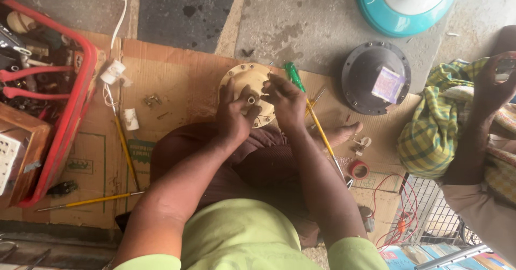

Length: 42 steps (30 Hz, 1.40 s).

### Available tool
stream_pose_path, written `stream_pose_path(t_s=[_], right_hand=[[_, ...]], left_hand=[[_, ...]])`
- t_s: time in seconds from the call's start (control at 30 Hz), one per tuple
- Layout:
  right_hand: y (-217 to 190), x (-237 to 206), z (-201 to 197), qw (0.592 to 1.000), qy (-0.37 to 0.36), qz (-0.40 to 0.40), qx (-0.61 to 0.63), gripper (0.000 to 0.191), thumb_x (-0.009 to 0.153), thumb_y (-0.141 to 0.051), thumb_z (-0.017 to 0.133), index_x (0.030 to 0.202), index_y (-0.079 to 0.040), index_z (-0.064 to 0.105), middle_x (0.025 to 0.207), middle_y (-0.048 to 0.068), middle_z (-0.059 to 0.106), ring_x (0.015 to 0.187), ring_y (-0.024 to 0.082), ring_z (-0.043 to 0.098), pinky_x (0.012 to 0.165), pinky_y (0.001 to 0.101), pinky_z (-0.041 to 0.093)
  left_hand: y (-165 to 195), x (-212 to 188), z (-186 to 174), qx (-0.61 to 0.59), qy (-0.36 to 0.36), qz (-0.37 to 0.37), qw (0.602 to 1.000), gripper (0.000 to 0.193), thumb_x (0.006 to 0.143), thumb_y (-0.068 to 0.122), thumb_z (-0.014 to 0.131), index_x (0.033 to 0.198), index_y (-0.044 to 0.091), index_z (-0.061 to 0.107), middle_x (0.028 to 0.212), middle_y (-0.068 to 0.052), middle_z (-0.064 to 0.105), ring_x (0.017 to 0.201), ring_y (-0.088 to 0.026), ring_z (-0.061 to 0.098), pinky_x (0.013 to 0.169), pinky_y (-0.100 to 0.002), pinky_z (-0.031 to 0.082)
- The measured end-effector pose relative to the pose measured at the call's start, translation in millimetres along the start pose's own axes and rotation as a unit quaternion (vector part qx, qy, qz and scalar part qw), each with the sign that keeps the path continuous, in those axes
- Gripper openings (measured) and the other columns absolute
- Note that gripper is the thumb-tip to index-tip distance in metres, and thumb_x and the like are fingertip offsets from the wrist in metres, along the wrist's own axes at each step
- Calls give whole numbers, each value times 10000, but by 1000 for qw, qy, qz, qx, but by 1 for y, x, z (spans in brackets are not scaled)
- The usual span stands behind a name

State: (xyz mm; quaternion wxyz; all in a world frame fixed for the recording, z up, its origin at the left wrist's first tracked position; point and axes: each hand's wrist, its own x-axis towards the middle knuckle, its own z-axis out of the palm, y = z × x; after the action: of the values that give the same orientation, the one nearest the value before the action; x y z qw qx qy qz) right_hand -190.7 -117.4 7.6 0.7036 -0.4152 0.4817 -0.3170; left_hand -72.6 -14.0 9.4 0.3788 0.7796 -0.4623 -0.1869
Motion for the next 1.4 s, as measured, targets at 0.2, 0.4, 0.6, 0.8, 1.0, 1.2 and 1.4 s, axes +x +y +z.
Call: stream_pose_path(t_s=[0.2,0.4,0.6,0.8,1.0,1.2,1.4], right_hand=[[-5,-5,4,995,47,76,-39,310,915,9,689,1221,61,692,1022,157,771,875,197,759,792,326,666],[-13,-35,2,949,41,93,-298,300,841,-126,754,1122,-26,782,893,104,806,794,140,756,757,282,611],[-8,-45,11,923,59,68,-375,238,835,-163,732,1029,-45,805,830,119,806,734,133,770,720,294,621],[5,-53,12,883,53,-140,-445,140,867,-145,708,943,-71,799,858,162,765,800,254,765,783,372,601],[8,-59,21,890,87,-106,-435,162,829,-150,725,955,-90,807,920,175,750,871,292,746,825,402,583],[1,-55,22,868,66,-115,-479,156,870,-144,693,963,-91,806,937,152,761,867,280,748,827,395,588],[-5,-50,25,866,73,-109,-482,175,805,-186,768,951,-101,818,916,139,771,838,274,746,820,397,584]], left_hand=[[-12,4,-7,17,-79,-15,997,383,796,166,851,1119,-14,749,1555,-288,426,1386,-358,514,1055,-372,543],[-14,4,-11,55,-90,-6,994,286,832,192,843,1085,68,796,1545,-323,395,1380,-420,482,1058,-437,512],[-13,7,-13,58,-104,-13,993,524,826,255,844,1294,62,709,1534,-304,425,1353,-406,517,1042,-463,510],[-13,8,-13,70,-102,-22,992,681,767,393,888,1310,39,679,1504,-319,440,1333,-433,524,1044,-468,498],[-14,9,-11,69,-114,-50,990,712,775,399,870,1342,27,652,1512,-347,412,1310,-446,539,1038,-461,507],[-13,7,-7,83,-106,-42,990,678,842,385,823,1359,-6,622,1501,-368,399,1306,-477,529,1009,-477,515],[-12,9,-8,78,-102,-46,991,575,914,354,784,1343,2,637,1518,-353,422,1295,-462,559,1025,-477,521]])
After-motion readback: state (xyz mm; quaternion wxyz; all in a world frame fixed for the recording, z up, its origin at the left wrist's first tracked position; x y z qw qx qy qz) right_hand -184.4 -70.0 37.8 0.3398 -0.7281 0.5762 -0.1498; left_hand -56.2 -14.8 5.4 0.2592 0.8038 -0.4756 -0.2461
